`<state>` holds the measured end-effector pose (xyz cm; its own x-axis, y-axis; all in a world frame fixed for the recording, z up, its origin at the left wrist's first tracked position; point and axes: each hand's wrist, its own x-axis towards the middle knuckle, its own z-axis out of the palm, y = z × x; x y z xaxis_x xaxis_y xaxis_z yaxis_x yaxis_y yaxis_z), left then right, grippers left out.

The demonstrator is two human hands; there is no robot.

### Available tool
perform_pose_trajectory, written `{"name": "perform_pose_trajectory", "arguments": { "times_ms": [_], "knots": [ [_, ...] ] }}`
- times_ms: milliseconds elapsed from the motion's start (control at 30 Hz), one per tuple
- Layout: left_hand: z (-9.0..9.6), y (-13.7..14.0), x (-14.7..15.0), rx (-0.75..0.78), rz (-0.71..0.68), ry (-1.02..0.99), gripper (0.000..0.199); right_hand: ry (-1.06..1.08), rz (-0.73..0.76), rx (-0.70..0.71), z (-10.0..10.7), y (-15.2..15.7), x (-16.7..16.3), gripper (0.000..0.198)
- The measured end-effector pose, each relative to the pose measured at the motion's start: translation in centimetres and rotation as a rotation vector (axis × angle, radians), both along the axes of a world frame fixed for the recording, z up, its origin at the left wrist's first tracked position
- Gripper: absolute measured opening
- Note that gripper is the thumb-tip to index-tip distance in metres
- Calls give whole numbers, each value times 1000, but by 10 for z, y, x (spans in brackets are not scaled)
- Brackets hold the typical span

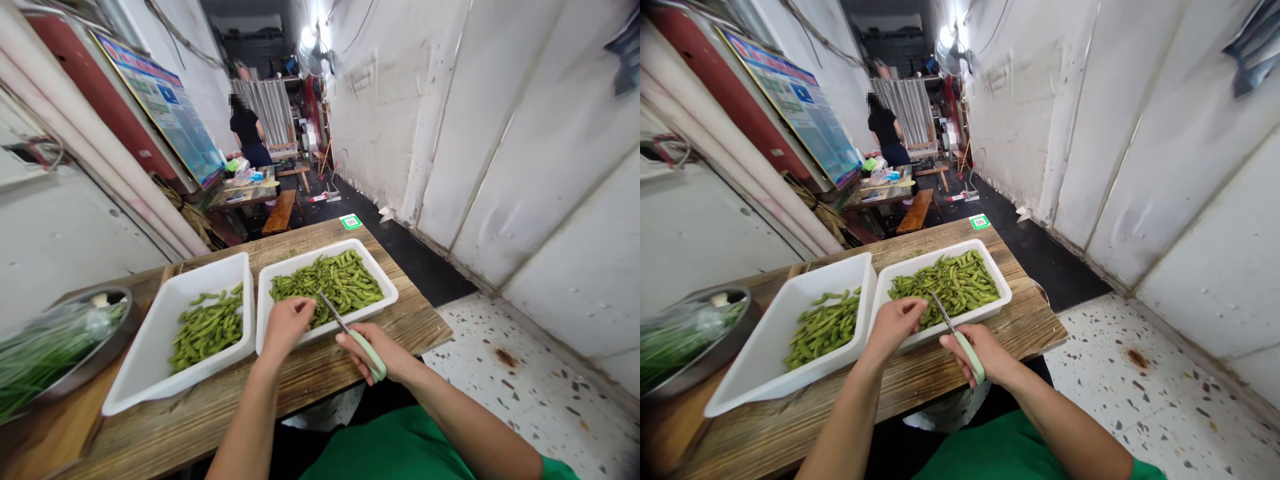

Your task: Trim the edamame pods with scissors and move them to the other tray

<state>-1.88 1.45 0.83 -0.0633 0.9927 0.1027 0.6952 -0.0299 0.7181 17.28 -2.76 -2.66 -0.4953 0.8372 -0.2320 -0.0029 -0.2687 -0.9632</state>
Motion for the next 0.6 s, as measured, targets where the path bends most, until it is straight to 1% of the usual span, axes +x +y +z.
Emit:
{"name": "perform_pose_trajectory", "arguments": {
  "times_ms": [33,100,133,200,233,267,300,333,367,400,433,467,500,533,600],
  "knots": [
    [4,0,-12,70,99,84,35,30,-3,-12,-2,0,1,47],
    [12,-2,-41,195,344,310,39,110,0,-55,-5,0,3,49],
    [16,-4,-55,197,442,428,40,151,7,-77,-7,1,4,50],
    [23,-8,-75,183,580,616,45,214,31,-112,-9,1,5,53],
    [24,-9,-79,192,622,683,46,226,43,-121,-10,1,5,53],
    [25,-8,-79,219,629,732,45,225,53,-127,-10,1,4,53],
    [23,-5,-76,251,584,758,42,214,57,-131,-10,1,4,52],
    [20,0,-69,271,479,761,37,200,58,-132,-10,1,3,51],
    [16,8,-61,278,331,748,33,186,59,-129,-10,0,2,51],
    [10,17,-53,243,137,710,29,172,60,-124,-10,0,2,51],
    [4,27,-46,184,-27,681,28,163,63,-118,-9,0,1,51],
    [-3,36,-41,136,-111,676,27,160,66,-113,-9,-1,2,51],
    [-9,45,-37,71,-166,686,27,159,66,-109,-8,-1,2,50],
    [-14,53,-36,23,-188,697,25,159,63,-107,-8,-1,3,50],
    [-21,62,-37,-27,-186,709,20,153,48,-102,-8,-2,4,50]
  ]
}}
